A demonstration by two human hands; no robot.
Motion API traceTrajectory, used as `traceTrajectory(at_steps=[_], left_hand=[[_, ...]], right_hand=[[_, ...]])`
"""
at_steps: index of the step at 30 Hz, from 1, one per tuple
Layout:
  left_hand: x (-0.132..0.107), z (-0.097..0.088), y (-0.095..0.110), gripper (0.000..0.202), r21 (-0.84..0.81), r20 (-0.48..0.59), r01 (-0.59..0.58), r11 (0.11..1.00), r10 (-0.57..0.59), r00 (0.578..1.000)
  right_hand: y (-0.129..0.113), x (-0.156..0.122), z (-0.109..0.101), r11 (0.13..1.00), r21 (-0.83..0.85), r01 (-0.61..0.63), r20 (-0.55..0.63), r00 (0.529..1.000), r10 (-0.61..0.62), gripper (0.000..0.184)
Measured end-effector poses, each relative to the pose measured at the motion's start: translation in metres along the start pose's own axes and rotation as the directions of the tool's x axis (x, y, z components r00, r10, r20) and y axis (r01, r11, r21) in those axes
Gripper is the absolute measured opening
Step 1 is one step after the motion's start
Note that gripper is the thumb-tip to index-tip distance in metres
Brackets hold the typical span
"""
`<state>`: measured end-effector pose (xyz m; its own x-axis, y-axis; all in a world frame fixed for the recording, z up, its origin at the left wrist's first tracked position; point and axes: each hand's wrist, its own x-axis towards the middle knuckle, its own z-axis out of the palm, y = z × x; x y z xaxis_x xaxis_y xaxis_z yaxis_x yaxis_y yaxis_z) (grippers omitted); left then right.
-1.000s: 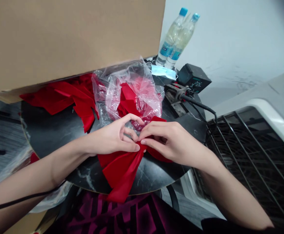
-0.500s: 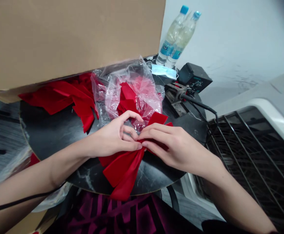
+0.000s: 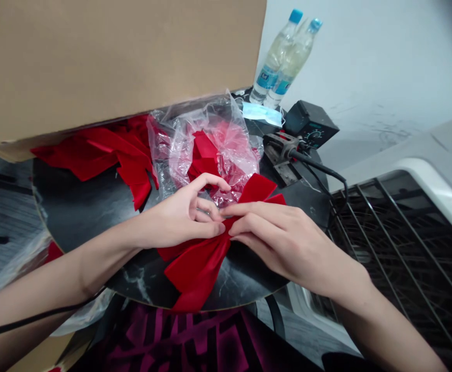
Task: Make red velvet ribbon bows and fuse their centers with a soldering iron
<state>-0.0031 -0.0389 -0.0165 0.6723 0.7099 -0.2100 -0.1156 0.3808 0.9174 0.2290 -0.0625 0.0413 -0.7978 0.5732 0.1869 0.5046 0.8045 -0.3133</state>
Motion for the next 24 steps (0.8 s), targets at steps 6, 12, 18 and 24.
traceTrajectory(at_steps=[6,12,18,24], left_hand=[[0.001,-0.004,0.001,0.065,-0.034,-0.011,-0.003,0.999,0.003,1.0],[0.003,-0.001,0.0,0.063,-0.089,-0.013,0.012,0.996,-0.013,1.0],[0.006,0.005,0.0,0.057,-0.119,-0.076,0.064,0.991,-0.074,0.994],[0.006,0.008,0.0,0.058,-0.046,-0.105,0.075,0.996,-0.079,0.991]], right_hand=[[0.008,-0.008,0.005,0.979,-0.128,0.161,-0.067,0.983,-0.17,0.013],[0.011,-0.01,0.002,0.974,-0.117,0.195,-0.08,0.976,-0.205,0.012],[0.012,-0.007,-0.001,0.969,-0.096,0.226,-0.044,0.972,-0.231,0.021],[0.02,-0.006,0.004,0.974,0.04,0.221,-0.025,0.975,-0.22,0.01]])
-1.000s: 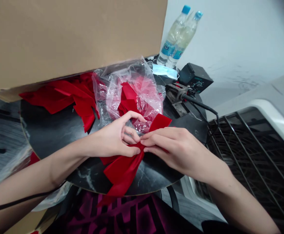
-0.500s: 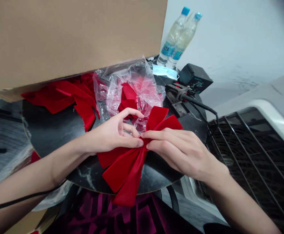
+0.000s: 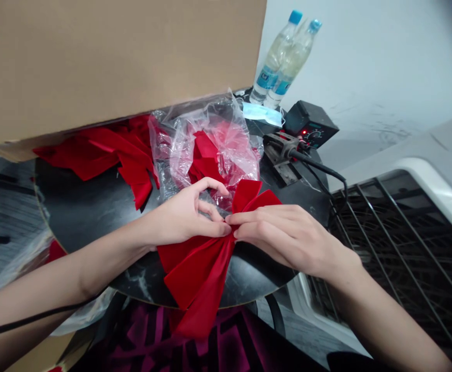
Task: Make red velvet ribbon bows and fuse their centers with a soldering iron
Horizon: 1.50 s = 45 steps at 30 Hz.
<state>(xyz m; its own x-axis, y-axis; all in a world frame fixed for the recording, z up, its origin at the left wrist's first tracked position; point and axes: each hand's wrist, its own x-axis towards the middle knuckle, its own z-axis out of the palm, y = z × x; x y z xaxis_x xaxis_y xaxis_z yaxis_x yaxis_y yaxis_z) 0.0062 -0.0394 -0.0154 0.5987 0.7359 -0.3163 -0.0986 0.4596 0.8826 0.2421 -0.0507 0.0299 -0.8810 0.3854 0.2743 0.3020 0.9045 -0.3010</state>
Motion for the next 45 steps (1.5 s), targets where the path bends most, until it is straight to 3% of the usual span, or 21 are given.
traceTrajectory(at_steps=[10,14,19,23,29,32,34,40,42,45], left_hand=[[0.0,-0.001,-0.002,0.063,0.106,-0.044,-0.006,0.994,0.01,0.999],[-0.001,-0.005,-0.002,0.063,0.093,0.001,-0.024,0.995,0.024,1.0],[-0.003,-0.009,-0.001,0.066,0.055,0.119,-0.036,0.998,0.029,0.992],[-0.003,-0.005,-0.001,0.075,0.095,0.094,-0.06,0.994,0.051,0.994],[-0.004,0.002,-0.004,0.069,0.135,-0.001,-0.092,0.987,0.093,0.996],[-0.004,0.002,-0.004,0.066,0.155,0.022,-0.071,0.985,0.069,0.997],[-0.004,0.0,-0.004,0.064,0.161,0.026,-0.068,0.985,0.065,0.998],[-0.004,-0.002,-0.002,0.062,0.172,0.015,-0.075,0.982,0.074,0.997],[-0.003,0.0,-0.003,0.06,0.186,0.016,-0.08,0.979,0.078,0.997],[-0.001,0.002,-0.005,0.06,0.17,0.015,-0.07,0.983,0.068,0.998]], right_hand=[[0.006,0.005,0.002,1.0,-0.004,-0.018,0.084,0.996,0.019,0.013],[0.005,0.007,0.005,0.999,-0.02,-0.048,0.049,0.998,0.048,0.012],[0.003,0.008,0.005,0.992,0.076,-0.102,0.02,0.995,0.101,0.01],[0.001,0.008,0.004,0.973,0.117,-0.199,0.062,0.979,0.193,0.011],[0.002,0.015,0.006,0.839,0.373,-0.396,0.038,0.91,0.413,0.007],[0.001,0.019,0.002,0.702,0.509,-0.499,0.114,0.847,0.519,0.005],[0.0,0.019,-0.002,0.664,0.527,-0.531,0.156,0.828,0.538,0.009],[-0.002,0.02,-0.006,0.829,0.341,-0.443,0.124,0.895,0.428,0.019],[-0.001,0.022,-0.001,0.823,0.351,-0.445,0.128,0.894,0.429,0.019],[0.0,0.024,0.003,0.753,0.392,-0.529,0.17,0.846,0.506,0.018]])
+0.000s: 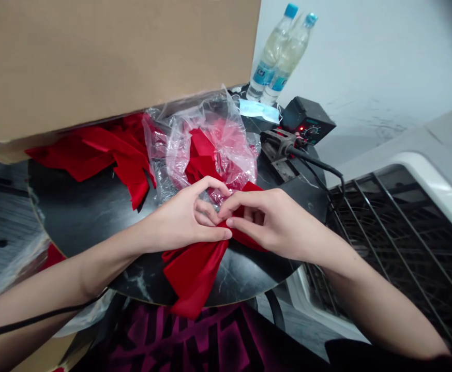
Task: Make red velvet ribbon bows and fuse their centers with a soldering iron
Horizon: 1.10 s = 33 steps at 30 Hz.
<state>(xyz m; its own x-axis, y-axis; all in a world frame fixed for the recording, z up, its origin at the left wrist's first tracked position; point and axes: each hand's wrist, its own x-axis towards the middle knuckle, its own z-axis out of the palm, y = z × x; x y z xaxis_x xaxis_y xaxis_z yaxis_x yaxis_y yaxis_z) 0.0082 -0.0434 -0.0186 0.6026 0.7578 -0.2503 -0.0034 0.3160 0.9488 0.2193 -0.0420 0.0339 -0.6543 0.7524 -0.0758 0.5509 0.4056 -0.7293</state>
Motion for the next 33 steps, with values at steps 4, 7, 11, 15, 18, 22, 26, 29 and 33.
traceTrajectory(at_steps=[4,7,11,15,18,22,26,29,33], left_hand=[[0.002,-0.003,-0.001,0.061,-0.068,-0.035,0.002,0.998,-0.005,0.999],[0.002,-0.008,0.0,0.058,-0.106,-0.104,-0.052,0.993,0.041,0.994],[0.001,-0.008,0.003,0.054,-0.108,-0.155,-0.103,0.989,0.086,0.984],[0.001,-0.004,0.002,0.056,-0.119,-0.167,-0.122,0.985,0.101,0.981],[0.001,-0.005,0.003,0.056,-0.107,-0.166,-0.124,0.987,0.105,0.981],[0.0,-0.009,0.006,0.051,-0.19,-0.11,-0.031,0.981,0.01,0.994],[-0.001,-0.008,0.01,0.045,-0.335,-0.036,0.042,0.941,-0.057,0.998],[0.002,-0.002,0.013,0.042,-0.281,-0.196,-0.1,0.955,0.045,0.98],[0.005,0.003,0.016,0.047,-0.095,-0.408,-0.257,0.962,0.198,0.891]], right_hand=[[-0.008,-0.007,-0.006,0.999,-0.045,0.031,-0.14,0.99,-0.037,0.019],[-0.014,-0.022,-0.013,0.966,-0.249,0.07,-0.292,0.945,-0.144,0.012],[-0.012,-0.037,-0.003,0.837,-0.539,0.089,-0.236,0.939,-0.251,0.013],[-0.006,-0.037,0.021,0.806,-0.592,-0.001,-0.353,0.899,-0.258,0.005],[-0.006,-0.035,0.029,0.784,-0.62,-0.04,-0.368,0.897,-0.245,0.005],[0.0,-0.037,0.025,0.713,-0.701,0.014,-0.304,0.898,-0.317,0.01],[0.015,-0.036,0.015,0.591,-0.791,0.157,-0.229,0.82,-0.525,0.018],[0.014,-0.033,0.013,0.675,-0.731,0.104,-0.373,0.768,-0.522,0.021],[-0.003,-0.027,0.023,0.872,-0.489,-0.022,-0.558,0.776,-0.294,0.017]])
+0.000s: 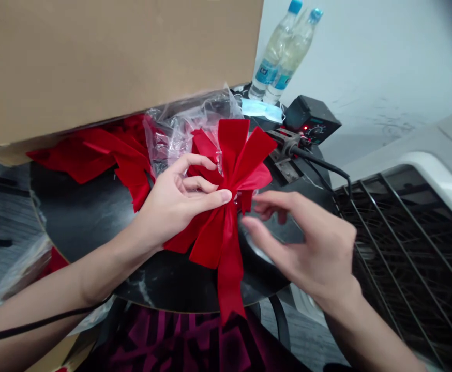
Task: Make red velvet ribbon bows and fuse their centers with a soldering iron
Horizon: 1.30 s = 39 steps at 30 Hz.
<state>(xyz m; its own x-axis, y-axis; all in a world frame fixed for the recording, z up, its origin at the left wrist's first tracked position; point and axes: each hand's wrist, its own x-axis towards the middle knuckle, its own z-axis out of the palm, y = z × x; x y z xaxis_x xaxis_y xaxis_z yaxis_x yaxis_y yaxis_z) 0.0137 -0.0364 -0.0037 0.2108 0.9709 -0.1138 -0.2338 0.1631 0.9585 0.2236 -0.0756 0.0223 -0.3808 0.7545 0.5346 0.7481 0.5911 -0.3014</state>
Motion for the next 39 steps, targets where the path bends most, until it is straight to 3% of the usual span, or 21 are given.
traceTrajectory(at_steps=[7,15,22,26,28,30,31,34,36,39], left_hand=[[-0.002,-0.003,0.002,0.047,0.059,-0.065,-0.039,0.998,0.043,0.997],[-0.001,-0.004,-0.001,0.046,0.125,-0.098,-0.099,0.987,0.111,0.989],[-0.004,-0.001,-0.002,0.042,0.162,-0.118,-0.118,0.98,0.138,0.983],[-0.003,-0.002,0.0,0.045,0.165,-0.137,-0.106,0.981,0.13,0.982],[-0.002,-0.005,0.001,0.048,0.099,-0.126,-0.059,0.993,0.071,0.989],[-0.001,-0.007,0.002,0.049,-0.002,-0.098,0.011,1.0,-0.011,0.995],[-0.001,-0.008,0.003,0.05,-0.047,-0.083,0.038,0.998,-0.042,0.996],[-0.001,-0.008,0.004,0.053,-0.076,-0.07,0.028,0.997,-0.033,0.997],[-0.001,-0.006,0.004,0.052,-0.049,-0.082,-0.001,0.999,-0.003,0.997],[0.0,-0.005,0.004,0.048,-0.028,-0.105,-0.019,0.999,0.016,0.994]], right_hand=[[-0.013,0.004,0.016,1.0,-0.001,-0.008,0.054,0.999,0.008,0.017],[-0.013,0.011,0.014,0.96,0.217,-0.176,0.151,0.978,0.146,0.018],[-0.012,0.0,0.023,0.998,-0.069,0.011,0.097,0.995,-0.004,0.022],[-0.015,0.0,0.028,0.986,-0.162,0.035,0.065,0.998,-0.024,0.018],[-0.016,0.003,0.031,0.996,-0.091,-0.019,-0.005,1.0,0.019,0.017],[-0.014,0.005,0.035,0.983,0.108,-0.147,-0.038,0.988,0.152,0.016],[-0.012,0.005,0.037,0.942,0.239,-0.234,-0.011,0.97,0.244,0.014],[-0.008,0.003,0.044,0.71,0.526,-0.468,0.174,0.876,0.449,0.006],[-0.007,-0.001,0.048,0.65,0.58,-0.491,0.201,0.859,0.47,0.007],[-0.009,-0.004,0.049,0.789,0.507,-0.347,0.038,0.924,0.381,0.016]])
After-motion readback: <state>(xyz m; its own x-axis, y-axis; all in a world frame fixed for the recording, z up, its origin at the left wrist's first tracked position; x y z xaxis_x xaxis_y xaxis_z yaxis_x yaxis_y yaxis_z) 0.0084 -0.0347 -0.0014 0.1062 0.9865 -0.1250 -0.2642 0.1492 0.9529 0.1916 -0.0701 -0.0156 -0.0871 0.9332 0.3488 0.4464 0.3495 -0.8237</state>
